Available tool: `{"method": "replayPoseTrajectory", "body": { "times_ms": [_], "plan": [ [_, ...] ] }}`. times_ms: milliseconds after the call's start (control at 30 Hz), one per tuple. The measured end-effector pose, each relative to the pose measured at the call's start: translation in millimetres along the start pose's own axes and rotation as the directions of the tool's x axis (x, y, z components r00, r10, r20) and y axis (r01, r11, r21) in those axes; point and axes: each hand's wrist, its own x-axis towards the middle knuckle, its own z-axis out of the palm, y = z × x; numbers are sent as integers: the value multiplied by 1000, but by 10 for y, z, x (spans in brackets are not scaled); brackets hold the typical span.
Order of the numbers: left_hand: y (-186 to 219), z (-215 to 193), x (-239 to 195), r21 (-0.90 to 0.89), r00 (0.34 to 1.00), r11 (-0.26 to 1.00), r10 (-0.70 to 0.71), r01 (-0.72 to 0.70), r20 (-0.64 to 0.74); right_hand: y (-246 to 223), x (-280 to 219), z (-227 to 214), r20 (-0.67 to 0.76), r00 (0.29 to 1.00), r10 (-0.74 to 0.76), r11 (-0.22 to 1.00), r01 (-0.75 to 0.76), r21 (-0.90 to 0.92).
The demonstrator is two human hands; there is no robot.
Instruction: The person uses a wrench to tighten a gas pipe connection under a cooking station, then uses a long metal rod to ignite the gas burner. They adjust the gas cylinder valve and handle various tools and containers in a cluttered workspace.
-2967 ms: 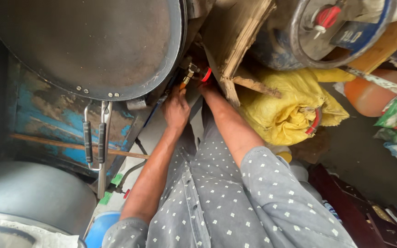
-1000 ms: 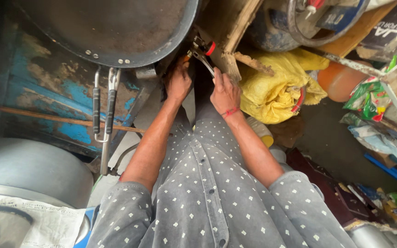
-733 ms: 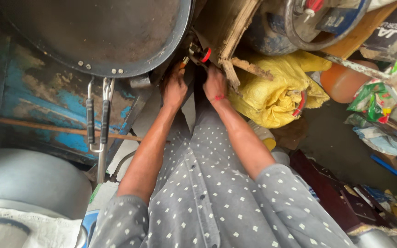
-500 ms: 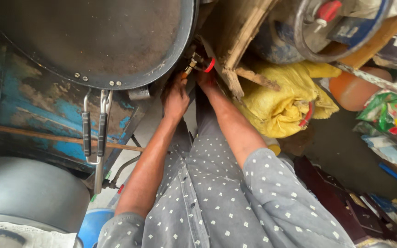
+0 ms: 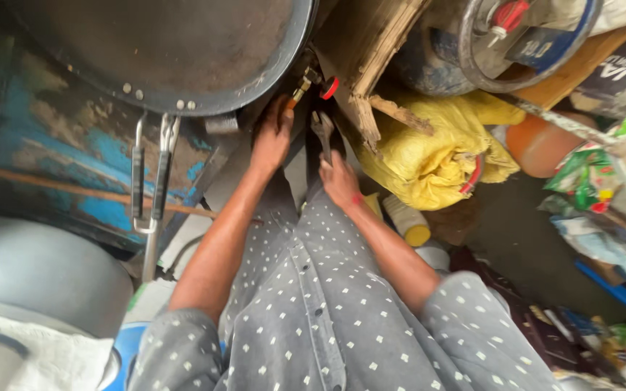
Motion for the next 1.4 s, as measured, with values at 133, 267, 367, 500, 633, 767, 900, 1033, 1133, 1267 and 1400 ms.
{"method": "replayPoseTrajectory", "body": {
  "times_ms": [133, 267, 367, 500, 633, 767, 900, 1033, 1133, 1267, 1400],
  "plan": [
    [5, -52, -164, -56, 994, 993, -108, 107, -19, -639, -610, -659, -10, 975, -221, 900, 200, -386],
    [9, -63, -319, 0, 982, 987, -161, 162, -104, -1194, -715, -989, 16, 862, -507, 740, 444, -506],
    [-3, -67, -449, 27, 979, 992, -119, 125, -168, -1566, -580, -1110, 101, 896, -433, 705, 406, -581],
    [-13, -131, -685, 43, 967, 999, 13, -2, -256, -2035, -434, -1156, 150, 921, -359, 640, 360, -679],
    [34, -206, -922, 29, 947, 996, 90, -85, -308, -2427, -384, -1078, 177, 959, -221, 527, 270, -806],
    [132, -240, -1060, 5, 938, 992, 118, -123, -327, -2684, -333, -963, 236, 937, -258, 476, 336, -813],
    [183, -284, -1086, -28, 931, 989, 128, -146, -343, -2819, -277, -844, 211, 961, -178, 440, 270, -856],
    [150, -297, -1059, -25, 929, 987, 138, -156, -344, -2875, -211, -710, 204, 966, -160, 368, 250, -896],
    [144, -253, -968, -5, 937, 990, 133, -142, -324, -2932, -99, -617, 173, 973, -155, 272, 210, -939],
    [188, -185, -796, 48, 946, 986, 168, -161, -277, -2982, -28, -605, 158, 978, -135, 220, 185, -958],
    [280, -134, -540, 36, 936, 973, 228, -227, -267, -2987, -114, -689, 147, 978, -146, 246, 180, -952]
  ]
}}
